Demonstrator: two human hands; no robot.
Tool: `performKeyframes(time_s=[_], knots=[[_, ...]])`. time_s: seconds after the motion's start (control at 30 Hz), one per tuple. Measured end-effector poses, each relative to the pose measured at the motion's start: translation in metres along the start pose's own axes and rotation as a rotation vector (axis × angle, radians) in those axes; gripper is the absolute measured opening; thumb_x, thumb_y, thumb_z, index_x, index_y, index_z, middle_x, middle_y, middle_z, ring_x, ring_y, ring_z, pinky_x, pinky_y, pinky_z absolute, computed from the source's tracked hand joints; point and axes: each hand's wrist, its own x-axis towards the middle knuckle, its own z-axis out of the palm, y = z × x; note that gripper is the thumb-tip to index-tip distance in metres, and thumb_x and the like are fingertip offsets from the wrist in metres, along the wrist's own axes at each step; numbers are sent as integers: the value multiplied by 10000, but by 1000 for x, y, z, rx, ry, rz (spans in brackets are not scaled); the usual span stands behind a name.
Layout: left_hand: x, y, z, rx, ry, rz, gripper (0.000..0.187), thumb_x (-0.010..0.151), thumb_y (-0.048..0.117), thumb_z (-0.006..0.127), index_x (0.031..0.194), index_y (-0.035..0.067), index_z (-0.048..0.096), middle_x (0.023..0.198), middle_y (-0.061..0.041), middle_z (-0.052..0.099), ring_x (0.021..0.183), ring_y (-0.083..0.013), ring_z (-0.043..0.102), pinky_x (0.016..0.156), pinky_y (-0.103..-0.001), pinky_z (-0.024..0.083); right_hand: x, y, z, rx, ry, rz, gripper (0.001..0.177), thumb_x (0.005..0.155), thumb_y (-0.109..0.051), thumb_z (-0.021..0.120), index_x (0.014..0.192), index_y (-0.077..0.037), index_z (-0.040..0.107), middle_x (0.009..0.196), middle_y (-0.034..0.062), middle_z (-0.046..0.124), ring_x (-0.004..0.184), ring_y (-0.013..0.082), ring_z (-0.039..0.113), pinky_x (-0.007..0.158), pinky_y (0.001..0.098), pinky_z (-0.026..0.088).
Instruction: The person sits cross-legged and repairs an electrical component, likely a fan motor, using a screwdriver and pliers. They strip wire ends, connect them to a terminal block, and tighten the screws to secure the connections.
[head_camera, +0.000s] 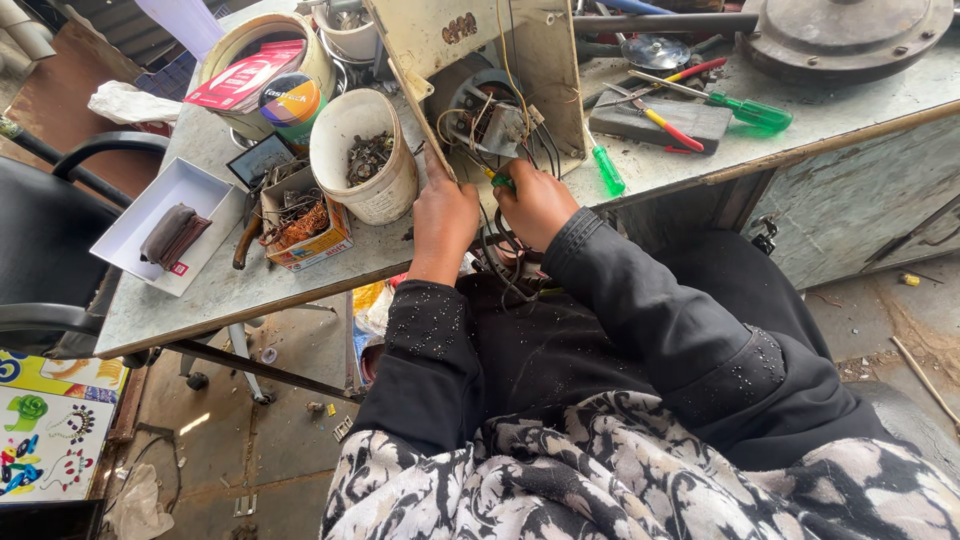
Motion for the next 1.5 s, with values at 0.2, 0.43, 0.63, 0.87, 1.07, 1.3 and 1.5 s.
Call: performKeyframes(time_s=[0.2, 0.43, 0.63, 0.87, 1.07, 1.3, 1.5], knots=[[-4, 5, -5, -17, 3, 4, 823, 914, 187, 553, 1564, -70, 119, 1031, -330, 694, 969, -507, 677, 883, -557, 524, 1, 1, -1, 5, -12, 6, 302, 960, -247, 627, 1141, -5, 620, 993, 245, 716, 992, 423, 677, 860, 487, 522], [-6, 12, -9, -27, 11, -16, 822, 906, 157, 568, 1578, -32, 133, 1013, -334, 697, 969, -519, 670, 884, -571, 513, 1, -18, -5, -55, -16, -36, 314, 948, -201, 615, 1206, -28, 575, 944, 261, 712, 912, 450, 686, 816, 525, 530], [-8, 13, -8, -35, 8, -58, 817, 918, 151, 567, 1589, -3, 128, 990, -333, 694, 958, -522, 662, 849, -581, 500, -10, -38, -20, -273, -95, -136, 286, 913, -86, 545, 1197, -60, 515, 874, 239, 710, 852, 465, 692, 732, 569, 534], [-6, 10, 0, -54, 54, -30, 822, 907, 156, 617, 1568, -26, 163, 993, -306, 709, 976, -489, 674, 850, -554, 512, -10, -47, -22, -414, -121, -196, 335, 936, -119, 524, 1256, -29, 485, 868, 245, 692, 773, 452, 713, 626, 539, 570], [-7, 9, 0, -21, 83, 27, 793, 940, 154, 618, 1568, -40, 175, 994, -296, 714, 984, -488, 677, 848, -561, 511, -11, -40, -11, -621, -88, -304, 453, 918, -145, 545, 1320, 55, 486, 828, 221, 691, 661, 357, 742, 504, 454, 584], [-8, 11, 0, -29, 75, 28, 806, 931, 172, 621, 1556, -42, 158, 950, -309, 709, 938, -499, 672, 818, -564, 511, 1, -21, -10, -907, 49, -573, 392, 899, -153, 593, 1249, 20, 565, 796, 168, 698, 610, 265, 720, 477, 379, 557], [-7, 5, 5, 2, 97, 56, 790, 928, 144, 563, 1564, -71, 146, 923, -316, 703, 877, -506, 672, 813, -581, 506, 1, -28, -13, -364, -68, -156, 300, 894, -111, 590, 1184, -54, 540, 819, 210, 721, 752, 417, 714, 637, 528, 553]])
